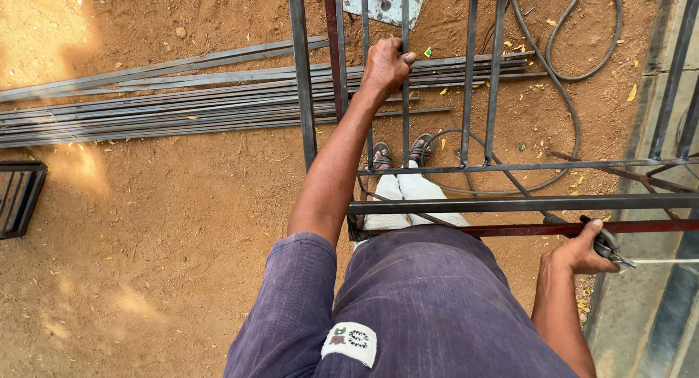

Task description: The person is welding a metal frame structure. They measure the frame with a tape measure, position metal bars, and use a welding torch to join the pieces. The person also uses a hammer to adjust the frame.

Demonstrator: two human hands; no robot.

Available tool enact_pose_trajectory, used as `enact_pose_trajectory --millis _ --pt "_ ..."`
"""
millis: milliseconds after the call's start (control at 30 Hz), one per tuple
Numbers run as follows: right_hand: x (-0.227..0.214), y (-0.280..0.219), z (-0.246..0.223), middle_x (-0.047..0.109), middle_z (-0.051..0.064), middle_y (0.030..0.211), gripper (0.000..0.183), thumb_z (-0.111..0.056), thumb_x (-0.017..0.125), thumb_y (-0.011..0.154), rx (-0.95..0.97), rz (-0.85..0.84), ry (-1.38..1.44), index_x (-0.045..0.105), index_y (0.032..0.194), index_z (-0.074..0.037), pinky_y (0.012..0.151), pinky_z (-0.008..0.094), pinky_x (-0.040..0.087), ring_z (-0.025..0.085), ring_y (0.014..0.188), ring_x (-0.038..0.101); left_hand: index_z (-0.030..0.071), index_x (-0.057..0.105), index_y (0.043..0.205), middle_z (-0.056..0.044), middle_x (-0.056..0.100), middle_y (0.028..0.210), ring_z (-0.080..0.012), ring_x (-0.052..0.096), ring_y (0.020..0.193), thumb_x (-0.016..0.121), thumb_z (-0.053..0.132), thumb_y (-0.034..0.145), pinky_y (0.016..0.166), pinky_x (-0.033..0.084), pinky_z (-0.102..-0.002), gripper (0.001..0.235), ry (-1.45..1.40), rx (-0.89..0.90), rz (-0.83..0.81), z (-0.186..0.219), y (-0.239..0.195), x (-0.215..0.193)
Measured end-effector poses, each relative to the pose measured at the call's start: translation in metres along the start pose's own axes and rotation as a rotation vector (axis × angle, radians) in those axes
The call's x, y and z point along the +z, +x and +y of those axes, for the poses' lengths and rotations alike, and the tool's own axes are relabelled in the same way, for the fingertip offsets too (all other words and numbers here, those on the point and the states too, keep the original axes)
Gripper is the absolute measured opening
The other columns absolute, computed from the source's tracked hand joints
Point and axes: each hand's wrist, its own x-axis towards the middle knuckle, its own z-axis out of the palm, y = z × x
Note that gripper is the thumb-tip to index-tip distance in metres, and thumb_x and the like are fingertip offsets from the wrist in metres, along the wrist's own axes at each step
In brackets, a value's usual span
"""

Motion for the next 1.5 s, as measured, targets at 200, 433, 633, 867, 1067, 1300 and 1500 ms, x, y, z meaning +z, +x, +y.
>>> enact_pose_trajectory --millis 200,433,633,867,1067,1300,1500 --pt "0.003 -0.002 0.000 0.063 0.018 0.121 0.065 -0.016 0.093 0.088 0.149 0.010 0.203 0.038 0.118 0.000 0.092 0.035 0.065 0.027 0.107 0.074 0.002 0.073 0.101 -0.009 0.075 0.077 -0.0136 0.072 0.063 0.073 0.023 0.091 0.056 0.062 -0.032 0.024 0.023 -0.032 -0.002 0.001 0.000 0.000" --pt "-0.002 -0.006 -0.009 0.062 0.015 0.120 0.067 -0.017 0.091 0.088 0.329 -0.022 0.201 0.035 0.123 -0.003 0.085 0.035 0.057 0.025 0.102 0.065 0.005 0.069 0.113 -0.006 0.074 0.076 -0.0135 0.068 0.060 0.074 0.028 0.090 0.054 0.059 -0.032 0.033 0.134 0.060 0.040 0.004 -0.006 -0.004" --pt "-0.016 -0.036 -0.017 0.040 0.018 0.132 0.061 -0.006 0.079 0.092 0.318 -0.133 -0.226 0.033 0.132 -0.004 0.097 0.026 0.050 0.017 0.112 0.055 -0.004 0.045 0.151 -0.019 0.066 0.123 -0.0262 0.062 0.112 0.077 0.035 0.089 0.101 0.056 -0.039 0.080 0.429 0.440 0.232 0.000 -0.046 -0.014" --pt "0.065 -0.100 -0.127 0.041 0.015 0.139 0.059 -0.004 0.074 0.103 -0.488 -0.726 -0.189 0.035 0.147 0.002 0.111 0.038 0.052 0.024 0.126 0.052 0.008 0.066 0.125 -0.023 0.019 0.166 -0.0409 -0.002 0.152 0.071 0.062 0.080 0.119 -0.008 -0.066 0.071 0.581 0.290 0.263 0.003 -0.069 -0.024" --pt "0.207 -0.118 -0.236 0.018 0.029 0.163 0.078 -0.028 0.079 0.102 -1.122 -1.012 -0.324 0.028 0.155 0.000 0.123 0.054 0.043 0.042 0.151 0.035 0.005 0.071 0.100 -0.021 0.013 0.171 -0.0411 -0.009 0.156 0.055 0.051 0.096 0.124 -0.009 -0.061 0.049 0.740 0.351 0.170 -0.005 -0.060 -0.014" --pt "0.348 -0.129 -0.261 0.003 0.029 0.169 0.099 -0.043 0.079 0.095 -1.470 -1.110 -0.576 0.023 0.173 -0.020 0.120 0.061 0.034 0.048 0.153 0.018 0.009 0.072 0.097 -0.014 0.065 0.126 -0.0262 0.047 0.132 0.051 0.045 0.099 0.122 0.020 -0.060 0.042 0.707 0.320 0.114 0.008 -0.065 -0.017" --pt "0.393 -0.119 -0.242 0.034 0.026 0.163 0.057 -0.019 0.070 0.107 -1.401 -1.257 -0.585 0.046 0.159 -0.016 0.104 0.052 0.053 0.042 0.138 0.048 0.010 0.073 0.098 -0.009 0.071 0.098 -0.0231 0.060 0.103 0.054 0.047 0.096 0.093 0.042 -0.051 0.042 0.659 0.332 0.184 0.018 -0.072 -0.018"
